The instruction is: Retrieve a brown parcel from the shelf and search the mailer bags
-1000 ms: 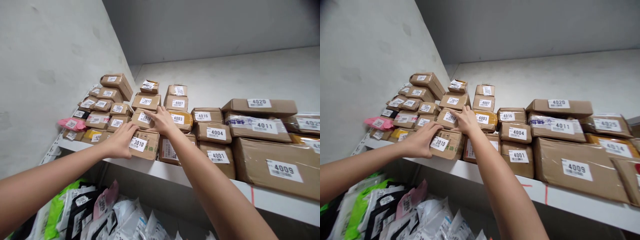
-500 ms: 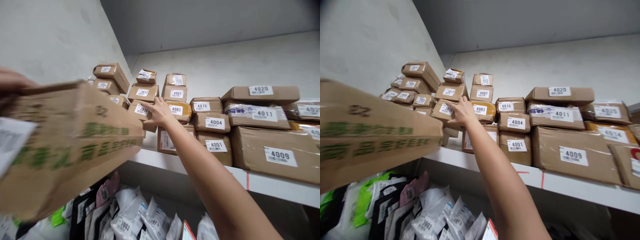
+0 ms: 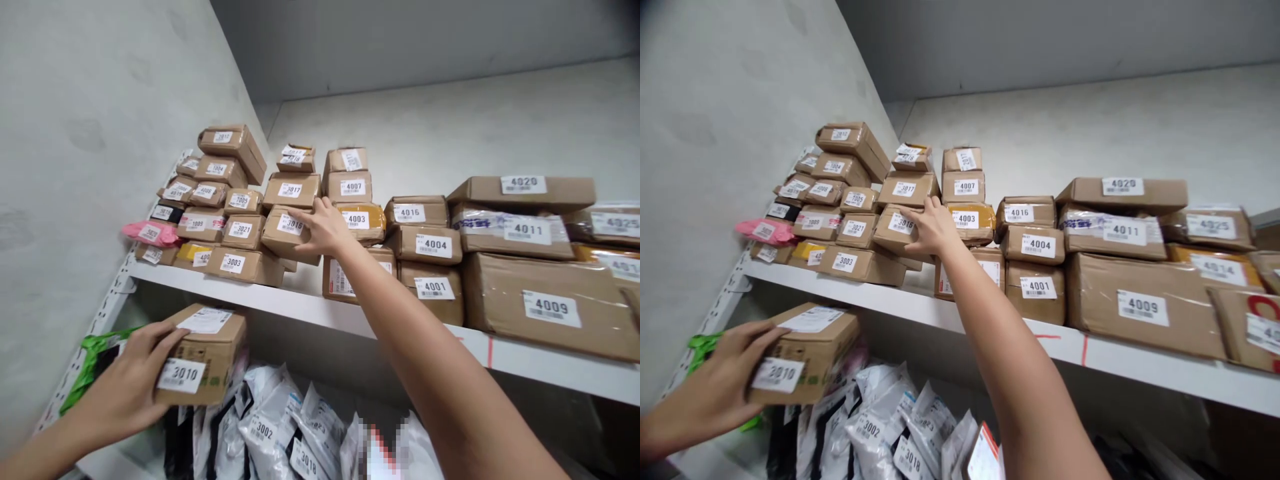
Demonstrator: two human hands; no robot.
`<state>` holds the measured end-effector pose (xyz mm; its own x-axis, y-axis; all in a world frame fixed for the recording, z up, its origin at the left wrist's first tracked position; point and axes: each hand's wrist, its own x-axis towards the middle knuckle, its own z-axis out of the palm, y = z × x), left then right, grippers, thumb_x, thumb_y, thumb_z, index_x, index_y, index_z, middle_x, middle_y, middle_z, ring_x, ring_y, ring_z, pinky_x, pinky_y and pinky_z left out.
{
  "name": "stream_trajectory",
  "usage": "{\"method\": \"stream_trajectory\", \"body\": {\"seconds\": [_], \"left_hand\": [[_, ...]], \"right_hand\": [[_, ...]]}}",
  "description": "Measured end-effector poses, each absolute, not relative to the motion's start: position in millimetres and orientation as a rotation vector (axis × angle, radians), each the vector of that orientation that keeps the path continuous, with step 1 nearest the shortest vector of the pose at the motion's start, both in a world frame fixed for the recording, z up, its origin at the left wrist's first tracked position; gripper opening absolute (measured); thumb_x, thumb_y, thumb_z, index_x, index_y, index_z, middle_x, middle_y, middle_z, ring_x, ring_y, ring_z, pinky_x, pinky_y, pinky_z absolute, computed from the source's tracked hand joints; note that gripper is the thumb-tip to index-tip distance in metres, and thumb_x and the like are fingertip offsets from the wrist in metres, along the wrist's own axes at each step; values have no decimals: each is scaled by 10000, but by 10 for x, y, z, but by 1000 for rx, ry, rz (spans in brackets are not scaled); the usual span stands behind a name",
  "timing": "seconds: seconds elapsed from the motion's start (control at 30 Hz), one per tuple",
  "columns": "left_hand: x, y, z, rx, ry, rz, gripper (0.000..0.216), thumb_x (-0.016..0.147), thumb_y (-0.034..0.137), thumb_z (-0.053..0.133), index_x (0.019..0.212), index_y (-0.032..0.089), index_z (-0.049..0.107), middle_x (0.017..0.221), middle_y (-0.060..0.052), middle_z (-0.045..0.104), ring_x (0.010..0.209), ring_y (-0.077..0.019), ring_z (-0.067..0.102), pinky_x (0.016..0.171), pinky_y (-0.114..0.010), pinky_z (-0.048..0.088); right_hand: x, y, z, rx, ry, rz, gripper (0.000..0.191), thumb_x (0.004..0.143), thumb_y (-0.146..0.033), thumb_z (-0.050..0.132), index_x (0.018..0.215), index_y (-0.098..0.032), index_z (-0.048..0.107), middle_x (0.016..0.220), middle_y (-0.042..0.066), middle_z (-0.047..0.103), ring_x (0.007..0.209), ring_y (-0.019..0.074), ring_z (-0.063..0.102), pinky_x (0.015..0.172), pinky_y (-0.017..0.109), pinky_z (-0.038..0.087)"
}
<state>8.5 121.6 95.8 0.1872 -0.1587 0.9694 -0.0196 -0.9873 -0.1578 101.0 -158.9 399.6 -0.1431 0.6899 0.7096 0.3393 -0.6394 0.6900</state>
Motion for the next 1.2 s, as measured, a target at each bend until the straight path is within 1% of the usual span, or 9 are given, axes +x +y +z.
{"method": "stream_trajectory", "body": {"seconds": [0.23, 0.43, 0.53, 0.6, 0.67, 0.73, 0.87, 1.0, 1.2], "left_hand": [[924, 1402, 965, -2270, 258, -1786, 660, 682, 172, 521, 1314, 154, 332, 1223, -181, 462, 1154, -311, 492, 927, -406, 499], [822, 1525, 911, -2179, 448, -1750, 694, 634, 309, 581, 1294, 184, 406, 1178, -134, 510, 1116, -336, 500, 978, -507, 423], [631, 1246, 1438, -1889, 561, -2088, 455, 745, 281, 546, 1192, 281, 465, 1032, -62, 492, 986, -253, 522, 907, -409, 448], [531, 973, 2013, -1788, 532, -2322, 435, 782, 312, 553, 1199, 312, 429, 1078, -65, 453, 1052, -257, 488, 952, -430, 422], [461, 698, 2691, -1973, 446, -2500, 558, 786, 482, 543, 1273, 261, 385, 1220, -121, 381, 1209, -305, 402, 1047, -486, 350], [416, 474, 3368, -2331, 401, -2585, 874, 709, 633, 570, 1391, 183, 260, 1372, -187, 265, 1322, -321, 308, 1111, -483, 268], [401, 257, 4358, -2767, 441, -2407, 1140, 622, 668, 650, 1462, 184, 49, 1505, -210, 192, 1384, -340, 247, 1118, -462, 243], [488, 236, 4692, -2875, 583, -2132, 1251, 556, 580, 753, 1468, 208, -18, 1458, -172, 363, 1337, -301, 358, 1088, -393, 310], [594, 221, 4660, -2886, 260, -2024, 1436, 381, 485, 867, 1465, 287, -54, 1475, -262, 249, 1320, -477, 303, 1017, -567, 341]], "right_hand": [[991, -1571, 3918, 1827, 1124, 1831, 839, 624, -629, 671, 1364, -343, 399, 1060, 149, 493, 969, 340, 438, 811, 390, 360], [1024, -1579, 3895, 1794, 1140, 1863, 825, 616, -623, 673, 1348, -334, 428, 1040, 144, 485, 959, 328, 434, 821, 386, 362], [1014, -1585, 3872, 1805, 1124, 1845, 813, 629, -640, 651, 1350, -338, 425, 1032, 142, 489, 941, 323, 432, 812, 382, 364], [999, -1591, 3849, 1808, 1115, 1845, 815, 635, -640, 646, 1356, -340, 415, 1037, 147, 492, 940, 325, 434, 808, 385, 366], [986, -1597, 3824, 1813, 1102, 1853, 834, 629, -642, 652, 1364, -340, 400, 1047, 154, 495, 943, 330, 439, 810, 394, 370], [981, -1601, 3800, 1826, 1087, 1857, 848, 623, -649, 654, 1367, -340, 393, 1053, 154, 497, 944, 331, 442, 820, 403, 373], [992, -1605, 3774, 1834, 1086, 1867, 857, 616, -669, 650, 1365, -341, 391, 1051, 143, 494, 940, 319, 438, 836, 405, 376], [996, -1614, 3779, 1827, 1090, 1868, 862, 612, -678, 647, 1364, -349, 387, 1034, 132, 488, 929, 313, 434, 834, 405, 377], [1001, -1655, 3801, 1824, 1089, 1852, 858, 618, -672, 650, 1369, -359, 377, 1032, 122, 475, 935, 307, 433, 845, 402, 374]]}}
